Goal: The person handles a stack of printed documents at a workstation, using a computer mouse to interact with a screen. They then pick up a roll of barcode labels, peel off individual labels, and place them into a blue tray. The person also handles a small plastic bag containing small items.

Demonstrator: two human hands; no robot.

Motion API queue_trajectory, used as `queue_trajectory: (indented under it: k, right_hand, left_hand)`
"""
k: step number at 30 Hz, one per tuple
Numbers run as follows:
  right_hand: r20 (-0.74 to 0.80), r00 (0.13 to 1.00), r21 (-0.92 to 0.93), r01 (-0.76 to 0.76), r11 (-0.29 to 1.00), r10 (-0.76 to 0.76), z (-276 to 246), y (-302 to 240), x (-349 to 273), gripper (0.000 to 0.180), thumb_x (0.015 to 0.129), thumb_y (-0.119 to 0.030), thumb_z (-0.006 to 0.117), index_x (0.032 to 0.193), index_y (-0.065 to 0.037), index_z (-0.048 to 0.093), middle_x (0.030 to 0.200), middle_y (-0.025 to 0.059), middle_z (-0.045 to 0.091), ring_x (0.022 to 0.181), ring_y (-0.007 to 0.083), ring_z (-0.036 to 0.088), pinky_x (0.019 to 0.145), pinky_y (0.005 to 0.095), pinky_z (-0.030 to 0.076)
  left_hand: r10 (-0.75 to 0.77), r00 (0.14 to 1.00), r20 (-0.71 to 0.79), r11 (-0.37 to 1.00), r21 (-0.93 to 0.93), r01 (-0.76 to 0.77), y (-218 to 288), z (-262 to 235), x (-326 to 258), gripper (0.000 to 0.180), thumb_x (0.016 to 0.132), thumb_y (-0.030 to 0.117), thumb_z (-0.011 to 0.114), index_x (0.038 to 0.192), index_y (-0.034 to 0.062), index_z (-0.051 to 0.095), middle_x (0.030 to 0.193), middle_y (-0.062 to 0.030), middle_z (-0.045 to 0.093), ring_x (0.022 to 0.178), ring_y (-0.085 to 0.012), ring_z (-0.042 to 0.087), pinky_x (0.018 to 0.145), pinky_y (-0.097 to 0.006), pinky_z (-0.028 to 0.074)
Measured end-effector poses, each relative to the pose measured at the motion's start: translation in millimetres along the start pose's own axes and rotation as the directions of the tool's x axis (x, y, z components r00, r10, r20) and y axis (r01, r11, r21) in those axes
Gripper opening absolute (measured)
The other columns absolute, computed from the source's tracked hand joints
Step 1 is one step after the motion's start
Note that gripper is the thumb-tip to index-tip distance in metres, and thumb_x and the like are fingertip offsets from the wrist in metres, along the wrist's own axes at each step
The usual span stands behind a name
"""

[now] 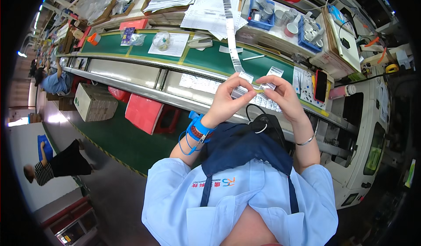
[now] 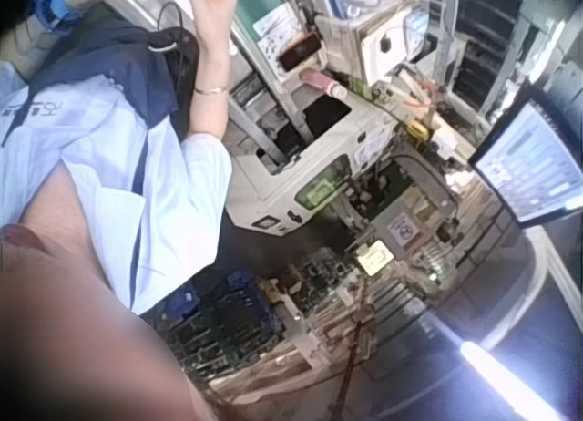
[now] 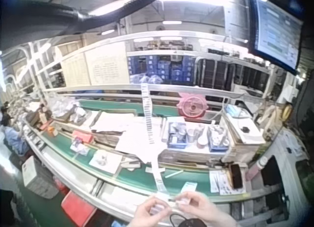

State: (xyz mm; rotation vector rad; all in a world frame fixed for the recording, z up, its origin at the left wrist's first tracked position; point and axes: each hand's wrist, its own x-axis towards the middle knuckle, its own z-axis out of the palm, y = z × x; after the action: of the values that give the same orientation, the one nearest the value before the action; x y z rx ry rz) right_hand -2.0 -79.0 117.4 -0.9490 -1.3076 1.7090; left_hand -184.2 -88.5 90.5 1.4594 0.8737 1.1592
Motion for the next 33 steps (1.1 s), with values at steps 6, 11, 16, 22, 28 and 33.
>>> queue_trajectory:
  k: [6,11,16,22,28,33]
  right_hand:
    - [0.113,0.993,-0.286,0.065,0.956,-0.034,-16.1,-12.5,-1.1,0.037,0.074,-0.014,0.061,0.109,-0.003,0.054,0.105,0.0065,0.056,0.097,0.0151,0.048,0.087,0.0289,0.035]
    - [0.239,0.97,-0.778,0.215,0.591,-0.039,-4.8,-32.7,8.2,0.029,0.073,-0.016,0.062,0.102,-0.011,0.06,0.095,0.0047,0.06,0.09,0.0197,0.05,0.082,0.0301,0.035]
    - [0.37,0.929,-0.768,0.326,0.552,-0.034,0.5,-26.6,15.6,0.019,0.073,-0.016,0.063,0.09,-0.008,0.063,0.079,0.0031,0.06,0.071,0.0183,0.051,0.08,0.0315,0.034]
    - [0.275,0.961,-0.733,0.208,0.648,0.002,3.8,-19.5,16.3,0.016,0.065,-0.009,0.066,0.078,-0.004,0.06,0.073,0.0062,0.058,0.073,0.0191,0.052,0.078,0.0299,0.036]
    - [0.322,0.947,-0.732,0.257,0.631,-0.013,2.0,-8.6,20.8,0.007,0.071,-0.004,0.062,0.073,0.0,0.057,0.069,0.0022,0.054,0.067,0.0088,0.049,0.061,0.0222,0.037]
    - [0.068,0.996,-0.692,0.01,0.722,0.05,-15.4,1.6,14.3,0.006,0.072,-0.005,0.061,0.075,0.0,0.059,0.075,0.0041,0.058,0.073,0.0109,0.049,0.068,0.0235,0.037]
  left_hand:
    - [-0.039,0.996,0.079,0.998,0.051,0.035,11.0,-11.0,3.5,0.007,0.074,0.006,0.063,0.076,0.0021,0.057,0.076,-0.0024,0.057,0.082,-0.0116,0.047,0.081,-0.028,0.033]
    - [-0.051,0.983,0.177,0.991,0.132,0.028,10.3,-20.3,2.1,0.008,0.074,0.009,0.063,0.076,0.0029,0.058,0.076,-0.0021,0.058,0.079,-0.0133,0.048,0.079,-0.027,0.035]
    - [0.093,0.982,0.163,0.989,0.101,-0.111,-1.3,-24.5,-0.8,0.008,0.072,0.009,0.065,0.077,0.0047,0.059,0.077,-0.0057,0.054,0.079,-0.017,0.051,0.071,-0.027,0.039]
    - [0.113,0.981,0.158,0.991,0.06,-0.123,0.7,-29.1,-5.2,0.01,0.071,0.012,0.065,0.074,0.0042,0.06,0.076,-0.006,0.055,0.076,-0.0171,0.053,0.069,-0.027,0.04]
    - [0.137,0.98,0.145,0.987,0.065,-0.148,-1.1,-31.8,-9.4,0.011,0.071,0.013,0.066,0.072,0.0038,0.061,0.077,-0.006,0.055,0.077,-0.017,0.052,0.069,-0.028,0.039]
    - [0.108,0.993,0.051,0.994,0.0,-0.108,-0.5,-46.2,-5.2,0.015,0.078,0.017,0.061,0.088,0.0059,0.061,0.087,-0.005,0.054,0.085,-0.0152,0.05,0.077,-0.028,0.039]
